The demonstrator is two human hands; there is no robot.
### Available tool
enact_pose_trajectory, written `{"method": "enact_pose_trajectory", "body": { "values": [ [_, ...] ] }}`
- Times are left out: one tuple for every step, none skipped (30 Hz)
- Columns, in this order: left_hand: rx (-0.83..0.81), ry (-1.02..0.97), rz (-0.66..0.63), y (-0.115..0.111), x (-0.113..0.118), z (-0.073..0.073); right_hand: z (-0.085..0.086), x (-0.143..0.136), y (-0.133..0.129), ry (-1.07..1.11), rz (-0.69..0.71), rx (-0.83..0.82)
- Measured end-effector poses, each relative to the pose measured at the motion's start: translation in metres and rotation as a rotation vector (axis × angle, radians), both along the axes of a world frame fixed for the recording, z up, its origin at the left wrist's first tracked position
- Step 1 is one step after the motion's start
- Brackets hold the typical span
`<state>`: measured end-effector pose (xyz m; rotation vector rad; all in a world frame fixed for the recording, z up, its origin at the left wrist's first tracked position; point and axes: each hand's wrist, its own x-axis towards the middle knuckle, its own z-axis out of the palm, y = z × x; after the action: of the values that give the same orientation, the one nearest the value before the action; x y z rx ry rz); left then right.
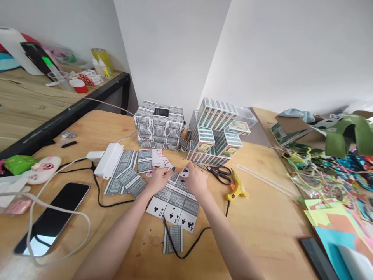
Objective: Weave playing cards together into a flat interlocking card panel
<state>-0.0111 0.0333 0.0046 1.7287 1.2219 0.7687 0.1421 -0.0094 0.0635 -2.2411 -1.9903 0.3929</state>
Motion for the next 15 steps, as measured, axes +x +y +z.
{"method": "enact_pose_trajectory", "body": {
  "values": [
    [0.001, 0.001, 0.007, 0.0, 0.001, 0.0, 0.001, -0.004, -0.003, -0.055, -0.003, 0.008],
    [0.0, 0.001, 0.012, -0.001, 0.001, 0.0, 0.001, -0.009, -0.006, -0.102, 0.003, 0.023],
    [-0.001, 0.002, 0.016, -0.001, 0.002, 0.0, 0.001, -0.013, -0.01, -0.14, 0.006, 0.045],
    [-0.002, 0.004, 0.021, -0.001, 0.002, -0.001, 0.002, -0.016, -0.013, -0.171, 0.013, 0.066],
    [-0.003, 0.006, 0.026, -0.002, 0.002, -0.001, 0.002, -0.02, -0.016, -0.193, 0.02, 0.085],
    [-0.003, 0.01, 0.031, -0.002, 0.003, -0.001, 0.002, -0.023, -0.019, -0.211, 0.025, 0.1],
    [-0.003, 0.013, 0.036, -0.002, 0.003, 0.0, 0.001, -0.026, -0.021, -0.224, 0.03, 0.11],
    [-0.002, 0.017, 0.04, -0.002, 0.003, 0.0, 0.0, -0.029, -0.023, -0.235, 0.033, 0.118],
    [-0.001, 0.02, 0.044, -0.002, 0.003, 0.0, -0.001, -0.032, -0.025, -0.246, 0.035, 0.129],
    [0.0, 0.023, 0.048, -0.002, 0.004, 0.0, -0.003, -0.035, -0.026, -0.261, 0.035, 0.146],
    [0.003, 0.027, 0.052, -0.002, 0.004, 0.0, -0.006, -0.038, -0.028, -0.279, 0.037, 0.167],
    [0.005, 0.031, 0.056, -0.002, 0.004, 0.0, -0.009, -0.042, -0.029, -0.301, 0.043, 0.19],
    [0.008, 0.035, 0.059, -0.002, 0.004, 0.0, -0.012, -0.045, -0.03, -0.323, 0.047, 0.21],
    [0.011, 0.039, 0.063, -0.002, 0.004, 0.0, -0.016, -0.048, -0.032, -0.341, 0.052, 0.228],
    [0.014, 0.044, 0.066, -0.002, 0.004, 0.0, -0.019, -0.051, -0.033, -0.356, 0.055, 0.241]
  ]
}}
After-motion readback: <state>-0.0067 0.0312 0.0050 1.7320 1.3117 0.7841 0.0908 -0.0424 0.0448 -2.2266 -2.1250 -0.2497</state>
